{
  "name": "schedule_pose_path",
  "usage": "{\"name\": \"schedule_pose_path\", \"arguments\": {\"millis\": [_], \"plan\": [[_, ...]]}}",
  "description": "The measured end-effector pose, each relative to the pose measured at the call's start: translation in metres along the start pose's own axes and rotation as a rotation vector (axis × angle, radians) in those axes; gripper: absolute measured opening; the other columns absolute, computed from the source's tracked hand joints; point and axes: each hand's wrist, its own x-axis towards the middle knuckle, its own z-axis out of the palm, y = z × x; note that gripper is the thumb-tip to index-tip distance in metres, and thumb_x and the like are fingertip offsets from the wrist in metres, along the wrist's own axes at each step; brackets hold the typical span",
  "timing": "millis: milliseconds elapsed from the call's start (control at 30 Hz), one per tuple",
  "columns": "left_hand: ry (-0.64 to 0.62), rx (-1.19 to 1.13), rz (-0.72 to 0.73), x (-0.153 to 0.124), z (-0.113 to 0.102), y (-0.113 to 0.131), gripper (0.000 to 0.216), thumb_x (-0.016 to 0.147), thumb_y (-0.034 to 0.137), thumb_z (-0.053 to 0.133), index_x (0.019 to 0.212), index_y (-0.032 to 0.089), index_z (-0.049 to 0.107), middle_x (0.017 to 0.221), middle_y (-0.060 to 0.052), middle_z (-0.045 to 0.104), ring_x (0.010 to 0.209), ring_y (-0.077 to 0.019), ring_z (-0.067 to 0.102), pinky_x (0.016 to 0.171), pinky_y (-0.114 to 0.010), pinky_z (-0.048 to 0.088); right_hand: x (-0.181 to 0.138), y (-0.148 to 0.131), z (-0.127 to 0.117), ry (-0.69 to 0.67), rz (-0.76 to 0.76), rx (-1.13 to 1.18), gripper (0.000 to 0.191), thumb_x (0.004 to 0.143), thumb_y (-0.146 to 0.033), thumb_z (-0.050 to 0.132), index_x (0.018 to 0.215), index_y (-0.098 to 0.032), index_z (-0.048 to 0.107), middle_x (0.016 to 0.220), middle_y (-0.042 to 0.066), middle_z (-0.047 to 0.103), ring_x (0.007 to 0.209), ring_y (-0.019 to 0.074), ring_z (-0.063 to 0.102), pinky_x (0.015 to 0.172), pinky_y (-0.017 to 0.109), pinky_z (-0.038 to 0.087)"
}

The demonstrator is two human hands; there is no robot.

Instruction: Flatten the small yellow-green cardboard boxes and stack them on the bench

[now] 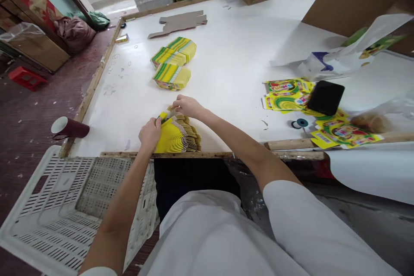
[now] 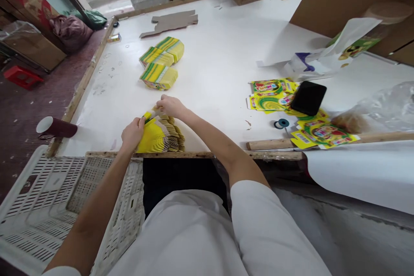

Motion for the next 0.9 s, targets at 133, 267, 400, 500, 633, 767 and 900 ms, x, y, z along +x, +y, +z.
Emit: {"name": "schedule_pose_path", "arguments": {"millis": [133, 267, 400, 500, 633, 767, 900], "plan": [[-0.001, -0.005, 0.003, 0.000, 0.000, 0.000, 0.051, 0.101, 0.054, 0.024, 0.118, 0.025, 0.062, 0.118, -0.014, 0.072, 0.110, -0.0355, 0.066, 0.085, -0.042, 0.047, 0.004, 0.001, 0.001, -0.009, -0.047, -0.074, 0.019, 0.090, -0.018, 0.062, 0.104, -0.017, 0.075, 0.121, 0.011, 0.063, 0.108, 0.0207, 0.059, 0.080, 0.027, 0.039], [0.000, 0.000, 0.008, 0.000, 0.000, 0.000, 0.050, 0.101, 0.052, 0.024, 0.117, 0.024, 0.063, 0.121, -0.014, 0.071, 0.111, -0.0357, 0.065, 0.085, -0.043, 0.047, 0.013, -0.004, -0.001, -0.039, -0.076, -0.124, 0.019, 0.088, -0.018, 0.062, 0.103, -0.017, 0.073, 0.106, 0.009, 0.070, 0.098, 0.0207, 0.061, 0.075, 0.027, 0.036], [0.004, 0.014, 0.023, 0.000, 0.000, 0.000, 0.048, 0.102, 0.051, 0.025, 0.117, 0.024, 0.062, 0.122, -0.014, 0.071, 0.112, -0.0360, 0.065, 0.086, -0.043, 0.047, 0.024, -0.009, -0.001, -0.044, -0.082, -0.149, 0.026, 0.086, -0.016, 0.060, 0.109, -0.015, 0.072, 0.103, 0.012, 0.073, 0.097, 0.0234, 0.064, 0.076, 0.029, 0.039], [0.012, 0.022, 0.035, 0.000, 0.000, 0.000, 0.049, 0.101, 0.052, 0.025, 0.119, 0.024, 0.061, 0.122, -0.015, 0.071, 0.113, -0.0367, 0.065, 0.086, -0.043, 0.047, 0.029, -0.013, 0.002, -0.049, -0.079, -0.149, 0.026, 0.084, -0.016, 0.060, 0.105, -0.012, 0.075, 0.105, 0.016, 0.074, 0.103, 0.0274, 0.065, 0.083, 0.032, 0.043], [0.014, 0.031, 0.049, 0.001, 0.000, -0.001, 0.047, 0.101, 0.051, 0.027, 0.121, 0.022, 0.059, 0.120, -0.016, 0.071, 0.112, -0.0363, 0.066, 0.086, -0.042, 0.047, 0.032, -0.021, 0.010, -0.020, -0.002, -0.115, 0.028, 0.084, -0.016, 0.059, 0.103, -0.005, 0.076, 0.108, 0.025, 0.072, 0.107, 0.0319, 0.065, 0.090, 0.036, 0.046], [0.017, 0.032, 0.056, 0.002, 0.000, -0.003, 0.043, 0.102, 0.045, 0.027, 0.119, 0.022, 0.059, 0.114, -0.016, 0.072, 0.108, -0.0355, 0.067, 0.083, -0.041, 0.047, 0.035, -0.034, 0.019, 0.010, 0.127, -0.018, 0.029, 0.087, -0.017, 0.058, 0.105, -0.004, 0.077, 0.105, 0.024, 0.073, 0.102, 0.0286, 0.069, 0.088, 0.034, 0.050], [0.015, 0.019, 0.055, 0.004, 0.000, -0.006, 0.040, 0.102, 0.042, 0.026, 0.117, 0.023, 0.058, 0.110, -0.015, 0.073, 0.104, -0.0339, 0.068, 0.081, -0.039, 0.047, 0.034, -0.043, 0.029, -0.063, 0.134, 0.149, 0.027, 0.090, -0.025, 0.060, 0.102, -0.012, 0.080, 0.088, 0.009, 0.077, 0.080, 0.0164, 0.070, 0.078, 0.023, 0.052]]}}
